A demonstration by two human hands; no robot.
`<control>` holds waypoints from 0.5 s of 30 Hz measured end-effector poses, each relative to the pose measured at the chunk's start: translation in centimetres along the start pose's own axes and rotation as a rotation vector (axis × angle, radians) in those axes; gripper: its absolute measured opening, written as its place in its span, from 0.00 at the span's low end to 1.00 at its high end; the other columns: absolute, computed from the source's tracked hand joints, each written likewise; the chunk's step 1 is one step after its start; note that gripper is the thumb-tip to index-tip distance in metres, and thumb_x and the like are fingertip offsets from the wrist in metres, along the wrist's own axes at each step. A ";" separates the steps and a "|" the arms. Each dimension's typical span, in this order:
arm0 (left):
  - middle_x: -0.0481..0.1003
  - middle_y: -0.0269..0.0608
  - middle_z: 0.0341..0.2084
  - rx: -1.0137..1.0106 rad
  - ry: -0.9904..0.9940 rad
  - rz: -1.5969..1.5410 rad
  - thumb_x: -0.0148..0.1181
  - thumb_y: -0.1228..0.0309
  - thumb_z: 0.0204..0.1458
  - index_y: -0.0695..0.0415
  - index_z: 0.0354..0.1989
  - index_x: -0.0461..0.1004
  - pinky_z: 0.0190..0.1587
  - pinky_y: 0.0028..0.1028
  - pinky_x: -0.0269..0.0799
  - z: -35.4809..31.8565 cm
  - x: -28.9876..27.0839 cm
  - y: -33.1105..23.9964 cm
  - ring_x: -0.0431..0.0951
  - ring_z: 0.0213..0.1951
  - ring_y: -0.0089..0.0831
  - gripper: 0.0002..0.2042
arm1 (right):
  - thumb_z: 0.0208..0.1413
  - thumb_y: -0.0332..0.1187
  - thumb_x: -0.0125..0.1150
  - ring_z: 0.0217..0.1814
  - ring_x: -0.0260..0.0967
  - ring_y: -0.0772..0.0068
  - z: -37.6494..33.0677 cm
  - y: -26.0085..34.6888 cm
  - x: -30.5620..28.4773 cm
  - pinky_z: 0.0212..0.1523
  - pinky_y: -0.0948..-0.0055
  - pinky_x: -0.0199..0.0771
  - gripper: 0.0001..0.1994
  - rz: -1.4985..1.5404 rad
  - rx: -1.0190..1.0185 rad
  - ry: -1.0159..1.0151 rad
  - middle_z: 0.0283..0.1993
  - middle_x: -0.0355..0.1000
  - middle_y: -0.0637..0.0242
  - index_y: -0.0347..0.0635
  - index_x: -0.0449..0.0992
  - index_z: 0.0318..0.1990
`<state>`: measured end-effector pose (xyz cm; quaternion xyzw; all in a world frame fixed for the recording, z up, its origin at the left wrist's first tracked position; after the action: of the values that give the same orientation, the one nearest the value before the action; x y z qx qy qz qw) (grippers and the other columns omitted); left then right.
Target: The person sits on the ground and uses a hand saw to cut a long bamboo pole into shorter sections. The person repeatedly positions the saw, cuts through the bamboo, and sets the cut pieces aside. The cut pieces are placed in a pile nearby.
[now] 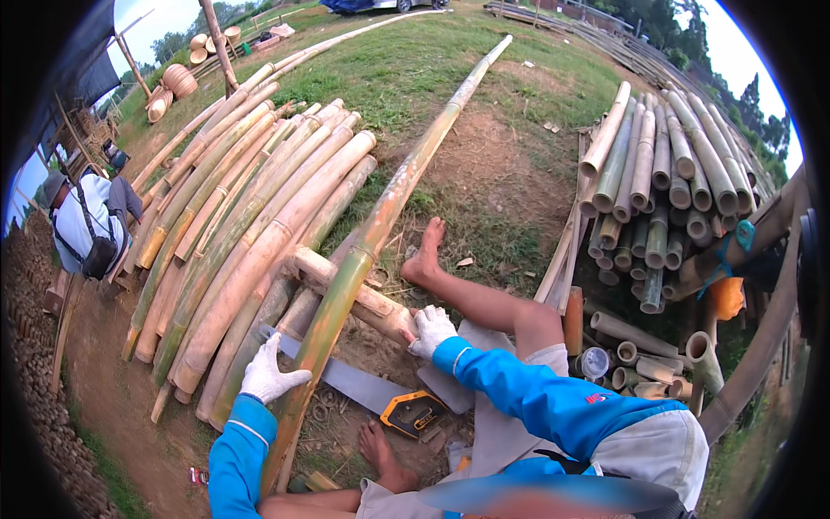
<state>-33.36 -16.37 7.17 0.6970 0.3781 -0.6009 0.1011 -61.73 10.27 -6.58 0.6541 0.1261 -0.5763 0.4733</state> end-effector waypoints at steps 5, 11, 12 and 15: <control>0.65 0.65 0.74 0.000 -0.007 -0.024 0.81 0.39 0.40 0.62 0.83 0.47 0.75 0.46 0.67 7.6 3.4 -6.4 0.70 0.73 0.56 0.67 | 0.65 0.56 0.63 0.63 0.68 0.37 -0.1 0.2 0.2 0.68 0.46 0.70 0.34 -0.054 0.016 0.018 0.60 0.72 0.43 0.39 0.75 0.68; 0.80 0.65 0.56 -0.099 0.038 -0.024 0.79 0.48 0.38 0.63 0.68 0.65 0.63 0.48 0.78 9.4 5.3 -6.7 0.82 0.59 0.60 0.50 | 0.65 0.58 0.62 0.64 0.68 0.37 -0.1 0.5 -0.1 0.69 0.47 0.70 0.35 -0.061 0.047 0.043 0.61 0.71 0.42 0.39 0.74 0.69; 0.80 0.65 0.55 -0.077 0.035 -0.019 0.78 0.48 0.38 0.63 0.66 0.66 0.62 0.48 0.78 9.3 5.2 -6.8 0.82 0.58 0.60 0.48 | 0.66 0.58 0.62 0.65 0.68 0.37 -0.1 0.7 -0.4 0.69 0.47 0.70 0.35 -0.060 0.025 0.021 0.61 0.71 0.42 0.40 0.74 0.69; 0.81 0.65 0.53 -0.053 0.020 -0.007 0.78 0.48 0.39 0.63 0.63 0.67 0.61 0.48 0.79 8.7 4.5 -7.1 0.83 0.56 0.60 0.45 | 0.66 0.58 0.62 0.65 0.68 0.37 -0.1 0.7 -0.4 0.70 0.47 0.70 0.35 -0.089 0.042 0.045 0.61 0.72 0.43 0.40 0.74 0.70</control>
<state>-44.64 -14.81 2.99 0.6987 0.3975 -0.5839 0.1137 -61.29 10.17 -5.88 0.6704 0.1536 -0.5846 0.4304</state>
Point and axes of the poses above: each hand's wrist, its own z-axis towards the middle knuckle, its own x-axis out of the palm, y = z × x, the point moved 6 cm from there along z, towards the middle knuckle
